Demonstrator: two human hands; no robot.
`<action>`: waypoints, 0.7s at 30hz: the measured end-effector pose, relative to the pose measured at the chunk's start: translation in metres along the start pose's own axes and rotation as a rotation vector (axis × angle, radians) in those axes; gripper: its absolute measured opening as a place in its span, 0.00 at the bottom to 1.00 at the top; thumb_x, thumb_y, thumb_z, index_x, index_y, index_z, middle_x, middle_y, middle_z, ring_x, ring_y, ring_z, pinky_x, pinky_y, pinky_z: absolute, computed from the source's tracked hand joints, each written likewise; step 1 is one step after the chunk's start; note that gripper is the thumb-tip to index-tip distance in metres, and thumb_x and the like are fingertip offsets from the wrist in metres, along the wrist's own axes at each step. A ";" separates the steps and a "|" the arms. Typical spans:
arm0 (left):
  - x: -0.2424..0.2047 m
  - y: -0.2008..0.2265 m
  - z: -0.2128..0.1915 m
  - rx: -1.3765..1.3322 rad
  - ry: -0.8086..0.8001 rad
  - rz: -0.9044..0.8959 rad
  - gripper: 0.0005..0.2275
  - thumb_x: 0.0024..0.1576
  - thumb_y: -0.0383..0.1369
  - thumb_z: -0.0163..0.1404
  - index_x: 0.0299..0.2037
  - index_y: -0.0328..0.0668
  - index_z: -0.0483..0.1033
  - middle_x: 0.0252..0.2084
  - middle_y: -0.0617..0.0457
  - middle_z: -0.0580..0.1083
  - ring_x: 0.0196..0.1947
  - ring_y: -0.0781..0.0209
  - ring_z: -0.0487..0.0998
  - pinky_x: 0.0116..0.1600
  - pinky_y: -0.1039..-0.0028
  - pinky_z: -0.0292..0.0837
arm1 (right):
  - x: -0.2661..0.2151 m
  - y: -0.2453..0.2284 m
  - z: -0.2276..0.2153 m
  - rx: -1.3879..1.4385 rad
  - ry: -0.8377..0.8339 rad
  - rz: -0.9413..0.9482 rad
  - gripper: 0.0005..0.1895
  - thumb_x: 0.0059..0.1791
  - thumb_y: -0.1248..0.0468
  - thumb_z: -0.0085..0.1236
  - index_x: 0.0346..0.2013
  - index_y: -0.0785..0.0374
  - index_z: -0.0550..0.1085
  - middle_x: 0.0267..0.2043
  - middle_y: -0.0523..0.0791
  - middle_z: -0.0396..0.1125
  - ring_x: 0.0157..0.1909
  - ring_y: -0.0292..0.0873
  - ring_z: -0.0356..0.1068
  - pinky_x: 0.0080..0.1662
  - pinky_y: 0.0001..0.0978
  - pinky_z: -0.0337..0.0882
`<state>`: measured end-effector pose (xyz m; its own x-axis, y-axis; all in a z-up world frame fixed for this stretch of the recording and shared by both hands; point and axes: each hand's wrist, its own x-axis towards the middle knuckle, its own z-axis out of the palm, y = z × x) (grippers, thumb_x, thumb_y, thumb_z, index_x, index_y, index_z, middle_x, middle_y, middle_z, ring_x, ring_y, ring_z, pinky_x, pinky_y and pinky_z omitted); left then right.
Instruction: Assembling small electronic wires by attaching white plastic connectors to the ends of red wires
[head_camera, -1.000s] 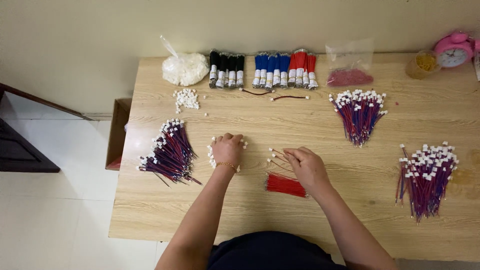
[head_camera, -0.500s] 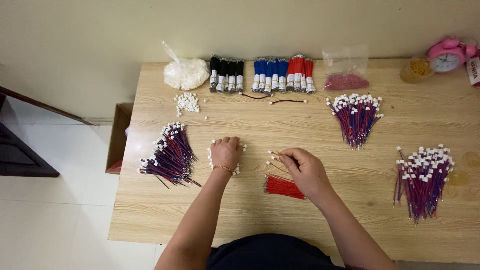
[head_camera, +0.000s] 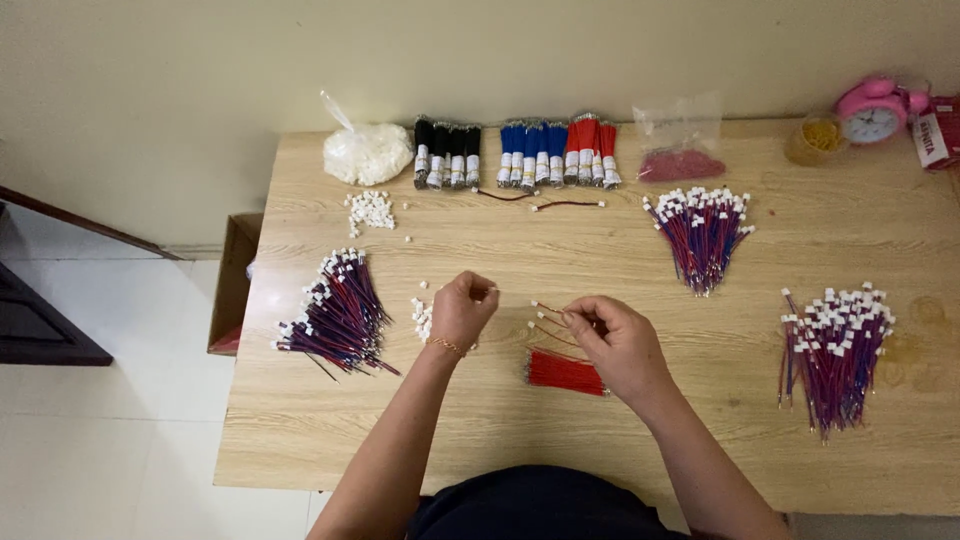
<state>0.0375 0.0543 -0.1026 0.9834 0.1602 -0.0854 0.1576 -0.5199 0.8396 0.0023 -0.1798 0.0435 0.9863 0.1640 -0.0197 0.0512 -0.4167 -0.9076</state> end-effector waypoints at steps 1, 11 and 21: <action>-0.009 0.019 -0.003 0.000 0.000 -0.003 0.06 0.49 0.33 0.56 0.35 0.46 0.78 0.31 0.49 0.79 0.35 0.53 0.81 0.40 0.66 0.75 | -0.003 -0.008 -0.001 0.000 -0.002 0.001 0.04 0.48 0.66 0.57 0.35 0.63 0.76 0.26 0.51 0.69 0.31 0.43 0.68 0.37 0.37 0.70; -0.065 0.077 0.004 -0.953 -0.133 -0.118 0.07 0.52 0.23 0.57 0.40 0.36 0.79 0.35 0.48 0.79 0.33 0.64 0.79 0.40 0.78 0.77 | -0.008 -0.031 0.000 -0.039 -0.006 -0.082 0.02 0.45 0.67 0.59 0.31 0.63 0.76 0.23 0.49 0.66 0.27 0.43 0.67 0.32 0.34 0.69; -0.074 0.083 0.008 -1.292 -0.217 -0.194 0.09 0.56 0.19 0.49 0.46 0.31 0.74 0.38 0.45 0.76 0.36 0.57 0.81 0.44 0.71 0.81 | -0.016 -0.042 -0.001 -0.141 0.051 -0.191 0.03 0.43 0.67 0.62 0.27 0.59 0.75 0.21 0.45 0.65 0.26 0.41 0.69 0.30 0.29 0.68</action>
<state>-0.0220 -0.0069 -0.0310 0.9681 -0.0584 -0.2438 0.2168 0.6833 0.6972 -0.0153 -0.1662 0.0824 0.9630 0.2082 0.1711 0.2555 -0.5034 -0.8254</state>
